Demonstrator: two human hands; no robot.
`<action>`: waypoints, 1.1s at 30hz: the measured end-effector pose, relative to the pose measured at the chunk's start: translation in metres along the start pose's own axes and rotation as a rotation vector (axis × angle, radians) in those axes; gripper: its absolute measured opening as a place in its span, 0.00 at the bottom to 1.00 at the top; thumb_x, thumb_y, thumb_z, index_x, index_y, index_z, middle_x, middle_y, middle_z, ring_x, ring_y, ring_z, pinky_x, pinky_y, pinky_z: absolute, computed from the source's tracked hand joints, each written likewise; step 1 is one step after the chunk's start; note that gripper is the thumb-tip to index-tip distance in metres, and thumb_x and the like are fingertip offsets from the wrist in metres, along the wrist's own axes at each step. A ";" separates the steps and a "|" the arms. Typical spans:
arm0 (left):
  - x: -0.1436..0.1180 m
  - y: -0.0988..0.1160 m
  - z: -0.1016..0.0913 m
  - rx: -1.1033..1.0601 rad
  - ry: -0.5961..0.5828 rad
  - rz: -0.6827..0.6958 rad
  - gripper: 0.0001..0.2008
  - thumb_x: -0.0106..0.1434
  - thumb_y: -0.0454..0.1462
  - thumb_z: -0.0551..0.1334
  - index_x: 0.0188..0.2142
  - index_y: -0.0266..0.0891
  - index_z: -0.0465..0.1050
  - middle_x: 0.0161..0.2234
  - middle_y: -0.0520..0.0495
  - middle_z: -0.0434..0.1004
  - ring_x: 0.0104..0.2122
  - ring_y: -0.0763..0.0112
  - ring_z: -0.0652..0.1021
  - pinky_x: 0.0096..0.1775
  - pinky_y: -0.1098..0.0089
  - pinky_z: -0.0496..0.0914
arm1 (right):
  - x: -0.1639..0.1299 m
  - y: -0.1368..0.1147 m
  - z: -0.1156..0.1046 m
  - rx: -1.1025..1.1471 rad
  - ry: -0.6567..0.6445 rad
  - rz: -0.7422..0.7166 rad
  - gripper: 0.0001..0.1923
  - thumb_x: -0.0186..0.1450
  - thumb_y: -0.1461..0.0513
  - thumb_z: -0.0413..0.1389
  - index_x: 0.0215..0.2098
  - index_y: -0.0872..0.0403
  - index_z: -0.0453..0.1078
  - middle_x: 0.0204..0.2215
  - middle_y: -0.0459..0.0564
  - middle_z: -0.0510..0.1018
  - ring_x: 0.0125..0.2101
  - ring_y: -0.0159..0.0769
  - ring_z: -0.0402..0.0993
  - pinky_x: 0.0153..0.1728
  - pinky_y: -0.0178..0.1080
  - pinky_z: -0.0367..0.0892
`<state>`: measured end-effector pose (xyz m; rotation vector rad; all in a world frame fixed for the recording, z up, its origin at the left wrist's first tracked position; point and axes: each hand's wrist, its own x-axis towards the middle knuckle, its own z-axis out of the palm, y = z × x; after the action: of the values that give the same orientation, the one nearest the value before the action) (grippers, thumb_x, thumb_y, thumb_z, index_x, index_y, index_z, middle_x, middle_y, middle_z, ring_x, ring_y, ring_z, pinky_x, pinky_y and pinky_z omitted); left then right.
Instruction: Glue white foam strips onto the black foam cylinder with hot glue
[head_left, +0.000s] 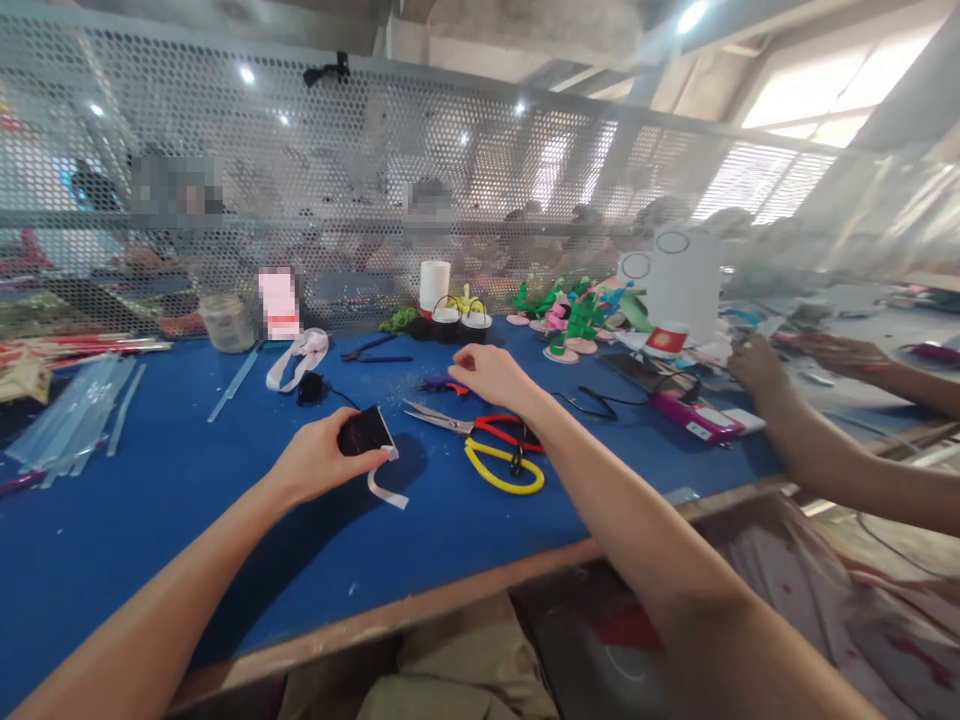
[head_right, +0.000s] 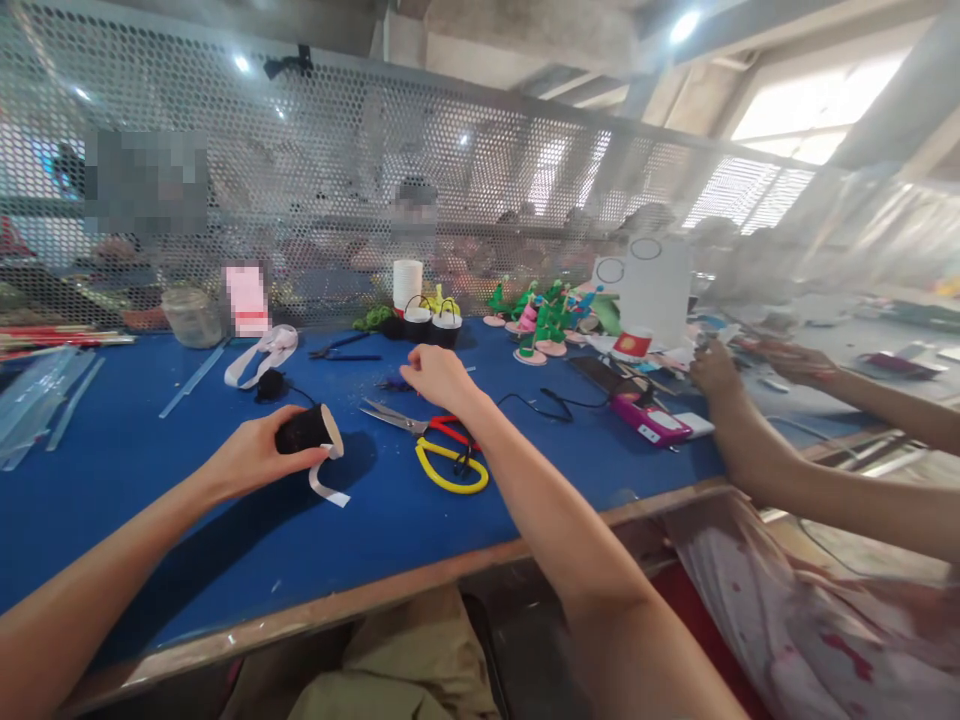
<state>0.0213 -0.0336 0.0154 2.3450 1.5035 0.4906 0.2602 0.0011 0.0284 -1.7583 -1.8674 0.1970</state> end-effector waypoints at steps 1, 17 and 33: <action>0.000 0.000 0.001 0.024 -0.008 0.029 0.30 0.48 0.56 0.55 0.41 0.36 0.67 0.30 0.45 0.73 0.29 0.63 0.73 0.30 0.68 0.64 | 0.006 0.008 0.002 -0.096 -0.067 0.098 0.08 0.56 0.63 0.54 0.32 0.59 0.71 0.32 0.57 0.77 0.37 0.42 0.73 0.37 0.38 0.64; 0.000 0.000 -0.004 -0.012 0.035 0.019 0.30 0.47 0.54 0.57 0.44 0.35 0.64 0.31 0.45 0.73 0.30 0.63 0.72 0.32 0.67 0.65 | 0.006 0.014 0.003 0.375 -0.007 0.202 0.12 0.51 0.68 0.55 0.36 0.59 0.65 0.25 0.48 0.74 0.23 0.30 0.70 0.23 0.30 0.64; 0.006 -0.012 -0.009 -0.149 -0.060 -0.040 0.26 0.47 0.54 0.57 0.37 0.36 0.68 0.29 0.50 0.70 0.28 0.68 0.70 0.30 0.71 0.62 | -0.061 -0.024 -0.010 0.631 -0.306 -0.032 0.07 0.53 0.61 0.56 0.25 0.58 0.66 0.14 0.44 0.71 0.15 0.26 0.65 0.17 0.30 0.63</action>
<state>0.0099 -0.0228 0.0184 2.1924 1.4328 0.4998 0.2429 -0.0626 0.0297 -1.3057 -1.7608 0.9736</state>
